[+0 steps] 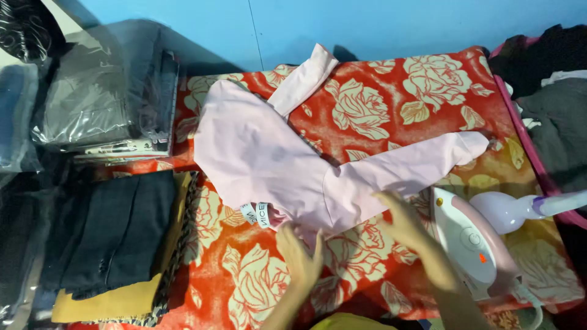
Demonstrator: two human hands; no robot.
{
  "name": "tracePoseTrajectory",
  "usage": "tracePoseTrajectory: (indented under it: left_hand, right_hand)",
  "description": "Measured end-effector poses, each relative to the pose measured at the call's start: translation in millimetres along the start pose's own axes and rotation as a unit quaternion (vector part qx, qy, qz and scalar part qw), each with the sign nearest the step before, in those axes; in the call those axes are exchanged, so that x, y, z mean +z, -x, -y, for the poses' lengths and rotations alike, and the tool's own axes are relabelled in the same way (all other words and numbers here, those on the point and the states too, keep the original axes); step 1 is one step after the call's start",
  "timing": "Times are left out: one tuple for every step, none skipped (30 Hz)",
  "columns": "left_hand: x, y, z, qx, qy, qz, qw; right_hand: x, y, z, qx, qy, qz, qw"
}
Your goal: The person irons a pink long-sleeved shirt on a floral-patterned table. They use a spray bottle to mist the fabric and a white iron to smooth the sleeves and body of the shirt, adjusting the garment's position as needed.
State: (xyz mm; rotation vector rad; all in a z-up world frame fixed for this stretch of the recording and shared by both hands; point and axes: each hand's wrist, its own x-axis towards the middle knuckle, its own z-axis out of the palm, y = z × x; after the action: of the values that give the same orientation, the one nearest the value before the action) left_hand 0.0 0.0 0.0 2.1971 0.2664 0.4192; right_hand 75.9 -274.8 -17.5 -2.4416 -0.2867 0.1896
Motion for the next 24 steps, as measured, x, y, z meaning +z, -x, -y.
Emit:
tracePoseTrajectory:
  left_hand:
    - [15.6,17.0,19.8,-0.002,0.0,0.002,1.0]
    - [30.8,34.3,39.3,-0.102,-0.003,0.008,0.995]
    - [45.9,49.4,58.8,-0.2,-0.006,0.013,0.98]
    - [45.8,40.3,54.7,-0.201,-0.006,0.013,0.98]
    - [46.0,31.1,50.9,-0.226,0.034,0.01,0.973]
    - [46.1,22.3,46.9,-0.251,0.073,0.008,0.965]
    - [39.6,16.7,41.8,-0.251,0.074,0.008,0.965]
    - [33.2,11.0,36.3,-0.231,0.085,-0.01,0.969]
    - [28.5,2.3,30.3,-0.207,0.098,-0.027,0.973]
    - [25.0,3.5,31.3,-0.204,0.101,-0.026,0.973]
    - [21.4,5.6,32.4,-0.203,0.118,-0.016,0.972]
    - [18.2,7.5,33.6,-0.202,0.134,-0.005,0.97]
    - [15.6,3.3,36.0,-0.2,0.136,-0.001,0.97]
    - [13.4,-1.1,38.5,-0.191,0.163,-0.011,0.968]
    - [11.5,-4.7,40.7,-0.183,0.19,-0.02,0.964]
    - [8.6,-19.0,52.9,-0.183,0.191,-0.016,0.964]
    - [6.7,-33.1,64.8,-0.128,0.211,-0.057,0.967]
    - [5.1,-47.6,76.7,-0.073,0.23,-0.098,0.966]
    - [-4.9,-61.9,91.2,-0.074,0.231,-0.096,0.965]
    - [-14.7,-76.5,105.9,-0.065,0.241,-0.131,0.959]
    - [-26.1,-91.6,121.2,-0.056,0.249,-0.166,0.952]
    - [-31.0,-99.4,133.7,-0.056,0.249,-0.165,0.953]
    - [-36.7,-106.2,146.6,-0.058,0.256,-0.15,0.953]
    - [-42.8,-113.1,159.6,-0.059,0.264,-0.136,0.953]
  right_hand:
    - [17.3,9.3,0.2,0.002,0.0,0.002,1.0]
    - [34.4,18.8,0.6,-0.001,-0.031,0.017,0.999]
    - [51.3,25.9,1.7,-0.006,-0.061,0.031,0.998]
    - [37.5,31.8,17.0,-0.005,-0.061,0.032,0.998]
    - [23.9,37.4,32.1,-0.022,0.006,-0.078,0.997]
    - [10.2,43.6,47.2,-0.039,0.074,-0.186,0.979]
    - [-3.6,55.1,29.7,-0.038,0.075,-0.186,0.979]
    - [-17.8,66.6,12.2,0.029,0.17,-0.309,0.935]
    - [-33.2,76.9,-5.7,0.094,0.261,-0.426,0.861]
    - [-46.3,86.6,-26.4,0.095,0.263,-0.429,0.859]
    - [-58.8,98.9,-47.1,0.193,0.307,-0.359,0.86]
    - [-71.3,111.4,-67.9,0.29,0.346,-0.284,0.846]
    - [-79.4,108.5,-57.2,0.294,0.347,-0.285,0.844]
    - [-87.4,105.3,-46.7,0.34,0.328,-0.192,0.86]
    - [-95.9,102.5,-36.6,0.383,0.306,-0.096,0.866]
    - [-82.4,103.5,-38.7,0.387,0.306,-0.097,0.864]
    - [-69.7,103.5,-41.5,0.311,0.28,-0.12,0.9]
    - [-57.0,103.1,-44.4,0.232,0.252,-0.143,0.929]
    - [-58.5,97.6,-23.5,0.234,0.253,-0.142,0.928]
    - [-59.9,91.7,-2.6,0.222,0.17,-0.071,0.958]
    - [-59.7,85.4,18.6,0.205,0.082,0.002,0.975]
    - [-59.8,64.6,-4.4,0.207,0.081,0.002,0.975]
    - [-59.7,42.9,-27.6,0.178,0.048,-0.032,0.982]
    - [-59.3,21.1,-50.5,0.148,0.015,-0.066,0.987]
